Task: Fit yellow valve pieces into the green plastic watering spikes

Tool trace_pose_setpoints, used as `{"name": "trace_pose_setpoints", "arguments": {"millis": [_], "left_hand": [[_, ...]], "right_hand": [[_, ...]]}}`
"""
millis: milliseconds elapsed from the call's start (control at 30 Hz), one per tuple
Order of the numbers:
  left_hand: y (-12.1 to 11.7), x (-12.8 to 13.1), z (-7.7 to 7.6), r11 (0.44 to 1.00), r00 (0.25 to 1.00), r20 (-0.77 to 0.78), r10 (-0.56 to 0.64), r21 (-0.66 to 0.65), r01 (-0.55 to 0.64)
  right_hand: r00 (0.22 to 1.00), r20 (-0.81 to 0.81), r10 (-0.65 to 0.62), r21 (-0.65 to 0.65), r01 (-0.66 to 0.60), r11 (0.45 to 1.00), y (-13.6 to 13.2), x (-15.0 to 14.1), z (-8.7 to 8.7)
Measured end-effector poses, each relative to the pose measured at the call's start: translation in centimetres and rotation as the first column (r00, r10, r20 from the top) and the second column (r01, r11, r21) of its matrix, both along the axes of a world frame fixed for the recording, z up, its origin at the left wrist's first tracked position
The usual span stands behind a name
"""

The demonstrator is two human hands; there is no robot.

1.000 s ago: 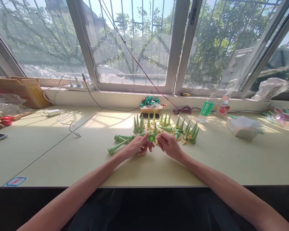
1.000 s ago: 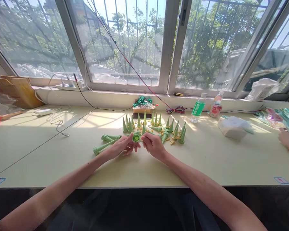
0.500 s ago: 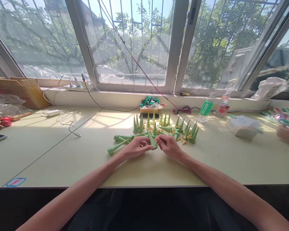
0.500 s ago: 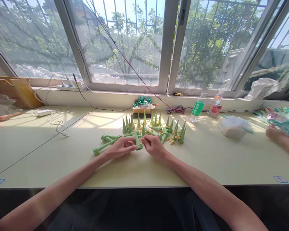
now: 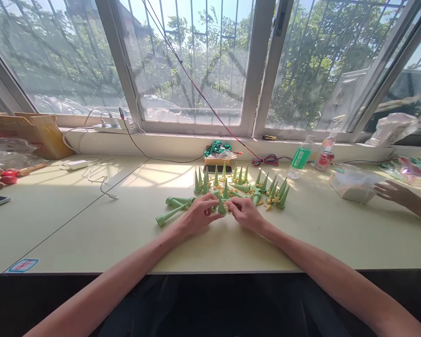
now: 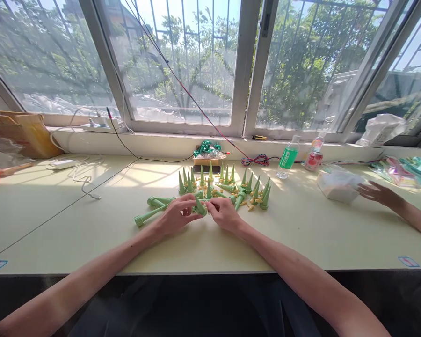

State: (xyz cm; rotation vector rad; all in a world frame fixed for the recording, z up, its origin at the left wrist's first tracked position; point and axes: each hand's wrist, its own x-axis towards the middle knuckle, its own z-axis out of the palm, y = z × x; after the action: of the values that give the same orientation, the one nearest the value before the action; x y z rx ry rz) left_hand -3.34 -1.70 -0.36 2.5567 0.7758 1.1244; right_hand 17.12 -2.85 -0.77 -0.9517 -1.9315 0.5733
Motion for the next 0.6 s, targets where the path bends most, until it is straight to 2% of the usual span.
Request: {"name": "trace_pose_setpoints", "arguments": {"millis": [167,267,367,467,600], "left_hand": [[0.0,0.4,0.2,0.995,0.993,0.07,0.091,-0.048,-0.088],[-0.3,0.7,0.6,0.976,0.973,0.159,0.168,-0.162,-0.142],[-0.4,0.7,1.0,0.943,0.968,0.175,0.181,-0.312,-0.119],[-0.3,0.6,1.1,0.881,0.981,0.123,0.147,-0.467,-0.073],[-0.2,0.6,1.2,0.75,0.997,0.074,-0.004,-0.66,0.052]], "right_hand": [[0.992,-0.093,-0.084,-0.048,0.08,0.996,0.3,-0.2,-0.1],[0.983,-0.126,-0.131,-0.034,0.128,0.991,0.3,-0.1,0.0],[0.981,-0.133,-0.138,-0.007,0.138,0.99,0.3,0.1,0.1],[0.986,-0.116,-0.119,0.036,0.124,0.992,0.1,0.2,0.2],[0.994,-0.078,-0.079,0.079,0.085,0.993,-0.2,0.0,0.3]]}}
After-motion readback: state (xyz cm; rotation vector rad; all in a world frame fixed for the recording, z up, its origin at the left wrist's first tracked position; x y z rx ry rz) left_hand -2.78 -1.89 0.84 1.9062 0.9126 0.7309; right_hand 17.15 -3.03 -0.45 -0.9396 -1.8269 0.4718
